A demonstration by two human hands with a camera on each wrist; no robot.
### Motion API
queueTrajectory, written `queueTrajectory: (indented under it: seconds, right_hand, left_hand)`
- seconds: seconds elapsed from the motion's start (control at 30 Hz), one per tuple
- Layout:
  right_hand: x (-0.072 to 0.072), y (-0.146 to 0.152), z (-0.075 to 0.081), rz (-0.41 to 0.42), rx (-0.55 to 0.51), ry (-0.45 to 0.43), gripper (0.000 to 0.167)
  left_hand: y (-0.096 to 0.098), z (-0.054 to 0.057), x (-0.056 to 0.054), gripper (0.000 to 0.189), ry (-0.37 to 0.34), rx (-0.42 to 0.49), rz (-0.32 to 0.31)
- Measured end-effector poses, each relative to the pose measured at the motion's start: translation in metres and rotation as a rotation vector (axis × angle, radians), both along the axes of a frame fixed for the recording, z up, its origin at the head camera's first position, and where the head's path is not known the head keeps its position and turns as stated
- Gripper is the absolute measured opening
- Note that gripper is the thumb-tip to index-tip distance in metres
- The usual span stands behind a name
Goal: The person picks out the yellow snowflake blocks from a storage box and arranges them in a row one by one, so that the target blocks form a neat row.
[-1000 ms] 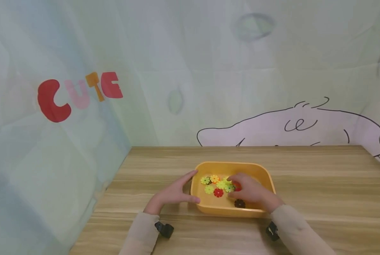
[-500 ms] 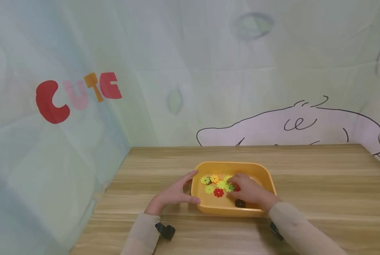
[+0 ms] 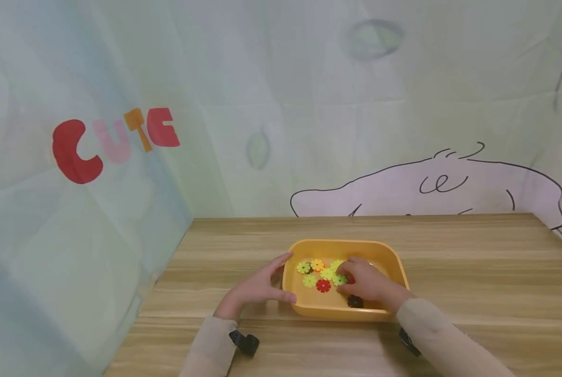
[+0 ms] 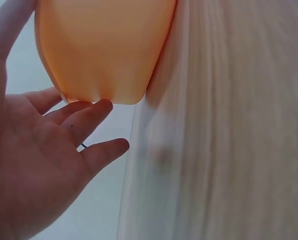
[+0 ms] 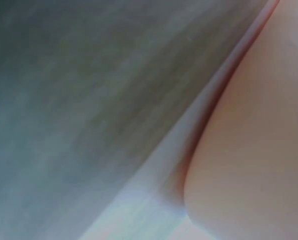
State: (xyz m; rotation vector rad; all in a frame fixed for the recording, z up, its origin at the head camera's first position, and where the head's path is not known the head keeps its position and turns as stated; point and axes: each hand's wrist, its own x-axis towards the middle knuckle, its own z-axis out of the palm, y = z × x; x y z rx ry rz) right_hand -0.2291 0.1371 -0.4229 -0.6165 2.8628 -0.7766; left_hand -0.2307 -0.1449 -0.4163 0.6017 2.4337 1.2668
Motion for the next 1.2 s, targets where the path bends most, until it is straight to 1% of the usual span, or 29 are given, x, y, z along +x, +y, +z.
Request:
queueTrajectory:
  seconds: [0.1,0.27,0.33,0.43,0.5,0.7,0.73,0.8,0.9,0.93,1.07,1.2]
  right_hand:
    - [0.000,0.000,0.000,0.005,-0.004,-0.002,0.031]
    - [-0.001,0.000,0.000,0.002,-0.002,-0.017,0.033]
    - [-0.001,0.000,-0.001,-0.002,0.001,-0.020,0.034]
    - [-0.002,0.001,-0.002,0.011,0.003,-0.008,0.034]
    - [-0.003,0.002,-0.003,0.037,-0.003,0.019,0.033]
    - [-0.003,0.005,0.002,0.055,-0.028,0.037,0.034]
    - [-0.002,0.005,0.004,0.045,-0.031,0.028,0.035]
    - [-0.001,0.009,0.009,0.052,-0.043,0.037,0.036]
    - [0.000,0.016,0.022,0.058,-0.083,0.048,0.037]
    - [0.001,0.020,0.028,0.043,-0.095,0.052,0.037]
    - [0.000,0.039,0.049,0.018,-0.110,0.127,0.038]
    - [-0.005,0.061,0.061,-0.025,-0.087,0.176,0.038]
  left_hand:
    - [-0.001,0.001,0.000,0.103,-0.009,0.004,-0.008]
    - [-0.003,0.002,0.001,0.105,-0.026,0.018,-0.022]
    - [-0.003,0.002,0.001,0.105,-0.023,0.026,-0.030]
    - [-0.004,0.002,0.001,0.106,-0.020,0.035,-0.034]
    - [-0.004,0.002,0.002,0.106,-0.021,0.033,-0.029]
    - [-0.005,0.002,0.003,0.106,-0.017,0.023,-0.022]
    - [-0.004,0.003,0.003,0.107,-0.015,0.019,-0.024]
    - [-0.005,0.003,0.003,0.107,-0.015,0.020,-0.027]
    - [-0.005,0.003,0.003,0.108,-0.014,0.029,-0.036]
    - [-0.005,0.003,0.002,0.108,-0.015,0.030,-0.038]
    - [-0.006,0.003,0.001,0.107,-0.012,0.041,-0.046]
    - [-0.006,0.003,-0.001,0.107,-0.010,0.053,-0.061]
